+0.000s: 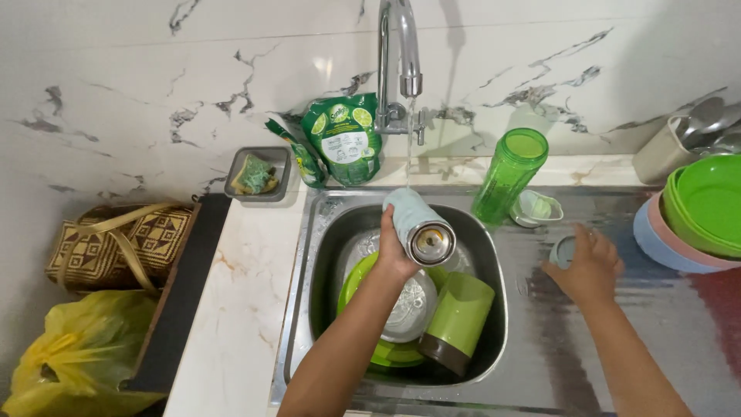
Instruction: The person washes various kitchen items in a sink under running water. They rinse a blue bowl, a pink bowl, and several green bowls, placing them on the counter. They also rinse a green bottle, a light blue tumbler, a metal bowl, and a green tumbler, handling each item individually.
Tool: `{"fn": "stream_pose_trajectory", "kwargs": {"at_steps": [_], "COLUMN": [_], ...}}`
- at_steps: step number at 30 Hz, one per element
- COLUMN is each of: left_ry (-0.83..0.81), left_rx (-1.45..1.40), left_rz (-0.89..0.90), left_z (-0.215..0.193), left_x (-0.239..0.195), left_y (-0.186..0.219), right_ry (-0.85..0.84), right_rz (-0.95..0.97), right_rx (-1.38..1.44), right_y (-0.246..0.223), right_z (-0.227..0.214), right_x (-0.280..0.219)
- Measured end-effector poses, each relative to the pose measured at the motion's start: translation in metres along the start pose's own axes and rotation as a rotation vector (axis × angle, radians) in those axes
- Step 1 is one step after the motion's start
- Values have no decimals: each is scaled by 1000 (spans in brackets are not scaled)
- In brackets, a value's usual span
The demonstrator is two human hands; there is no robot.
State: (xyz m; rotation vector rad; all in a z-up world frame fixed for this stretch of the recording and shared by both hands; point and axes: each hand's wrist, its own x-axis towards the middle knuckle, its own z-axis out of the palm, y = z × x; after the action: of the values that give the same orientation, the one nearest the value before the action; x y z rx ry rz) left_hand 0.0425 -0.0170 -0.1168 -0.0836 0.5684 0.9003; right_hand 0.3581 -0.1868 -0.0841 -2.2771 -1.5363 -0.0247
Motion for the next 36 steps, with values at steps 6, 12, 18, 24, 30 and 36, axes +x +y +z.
{"fn": "stream_pose_trajectory", "kwargs": {"at_steps": [6, 12, 18, 24, 30, 36], "left_ry": [112, 143, -67, -155, -42, -67], "left_rx": [-83, -37, 300, 287, 257, 290], "left_rz": [53, 43, -231, -229, -133, -105], "left_z": [32, 40, 14, 7, -8, -11], "left_x": [-45, -66, -67, -83, -73, -50], "left_y": [-44, -81, -74, -47, -41, -19], "right_ry": [163, 140, 264, 350, 375, 167], "right_rz": [-348, -460, -372, -200, -159, -77], "right_rx": [560, 663, 655, 390, 23, 69], "right_y": [-100, -162, -143, -106, -49, -5], "right_z": [-45, -56, -90, -203, -176, -121], "right_x": [-40, -44, -27, 7, 69, 108]}}
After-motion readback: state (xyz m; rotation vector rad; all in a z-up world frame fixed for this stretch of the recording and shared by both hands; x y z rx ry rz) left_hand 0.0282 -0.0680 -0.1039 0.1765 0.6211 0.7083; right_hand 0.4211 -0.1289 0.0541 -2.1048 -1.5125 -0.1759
